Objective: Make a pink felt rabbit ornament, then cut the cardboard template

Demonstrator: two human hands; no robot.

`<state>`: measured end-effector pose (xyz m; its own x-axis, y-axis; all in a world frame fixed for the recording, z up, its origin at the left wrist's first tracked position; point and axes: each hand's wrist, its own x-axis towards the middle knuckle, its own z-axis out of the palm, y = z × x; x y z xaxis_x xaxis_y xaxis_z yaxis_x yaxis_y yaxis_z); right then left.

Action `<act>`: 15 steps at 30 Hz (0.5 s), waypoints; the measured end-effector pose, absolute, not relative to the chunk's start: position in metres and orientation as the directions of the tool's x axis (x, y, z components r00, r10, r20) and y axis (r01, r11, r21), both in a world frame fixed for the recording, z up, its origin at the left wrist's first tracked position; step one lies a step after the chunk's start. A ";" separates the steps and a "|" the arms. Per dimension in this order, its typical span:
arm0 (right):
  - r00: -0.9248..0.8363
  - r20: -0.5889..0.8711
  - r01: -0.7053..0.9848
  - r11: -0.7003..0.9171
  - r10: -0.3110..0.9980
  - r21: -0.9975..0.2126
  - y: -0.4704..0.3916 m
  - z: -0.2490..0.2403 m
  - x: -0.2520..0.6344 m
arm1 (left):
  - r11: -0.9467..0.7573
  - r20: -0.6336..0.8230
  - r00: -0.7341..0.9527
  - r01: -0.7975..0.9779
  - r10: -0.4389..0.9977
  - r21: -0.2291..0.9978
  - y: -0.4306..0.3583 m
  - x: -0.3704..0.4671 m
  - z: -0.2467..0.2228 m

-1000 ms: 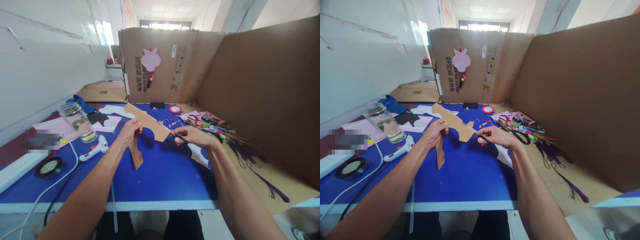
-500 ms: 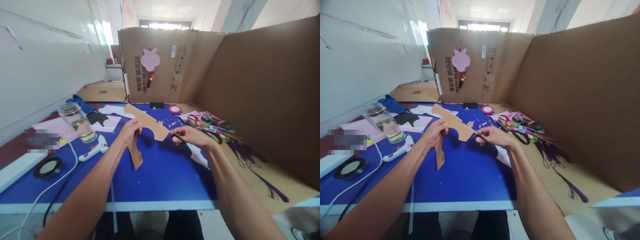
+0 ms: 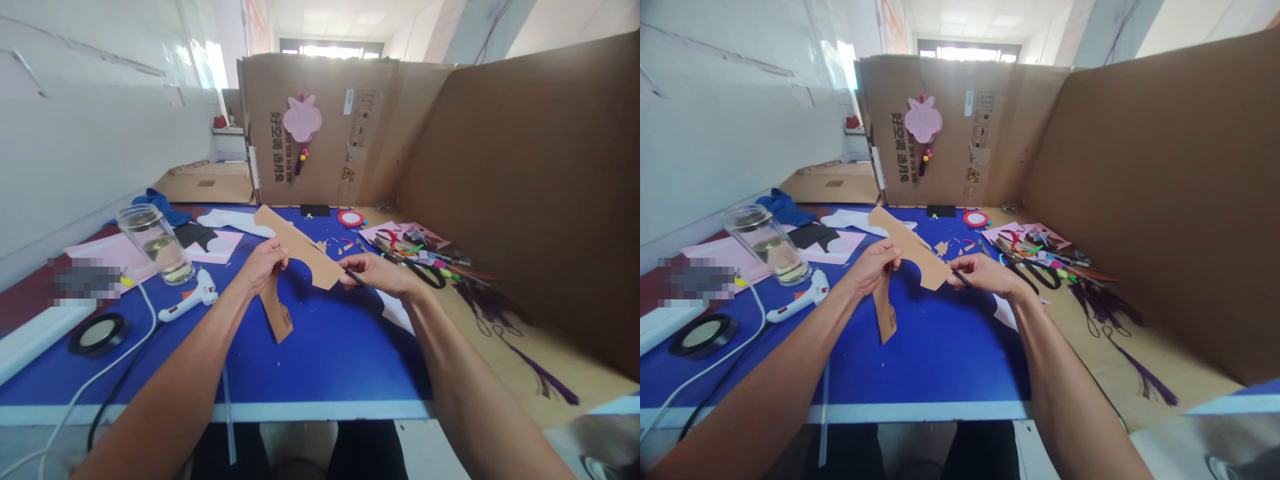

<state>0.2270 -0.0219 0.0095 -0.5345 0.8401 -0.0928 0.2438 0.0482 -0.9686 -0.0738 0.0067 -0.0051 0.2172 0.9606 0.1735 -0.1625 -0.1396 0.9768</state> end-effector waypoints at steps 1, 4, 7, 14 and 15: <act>-0.545 -0.093 0.237 0.046 0.834 -0.971 -0.021 0.008 0.227 | -0.133 0.167 0.225 -0.161 0.960 0.978 0.007 -0.073 -0.006; -0.529 -0.087 0.240 0.050 0.844 -0.970 -0.018 0.004 0.226 | -0.127 0.160 0.225 -0.157 0.961 0.980 0.006 -0.072 -0.007; -0.497 -0.070 0.250 0.066 0.865 -0.966 -0.018 0.003 0.225 | -0.131 0.165 0.225 -0.160 0.960 0.978 0.007 -0.073 -0.006; -0.524 -0.069 0.193 0.040 0.849 -0.980 -0.018 0.000 0.217 | -0.122 0.155 0.261 -0.140 0.953 0.983 0.007 -0.072 -0.008; -0.520 -0.060 0.184 0.044 0.852 -0.982 -0.018 -0.001 0.216 | -0.121 0.154 0.262 -0.139 0.953 0.983 0.007 -0.072 -0.008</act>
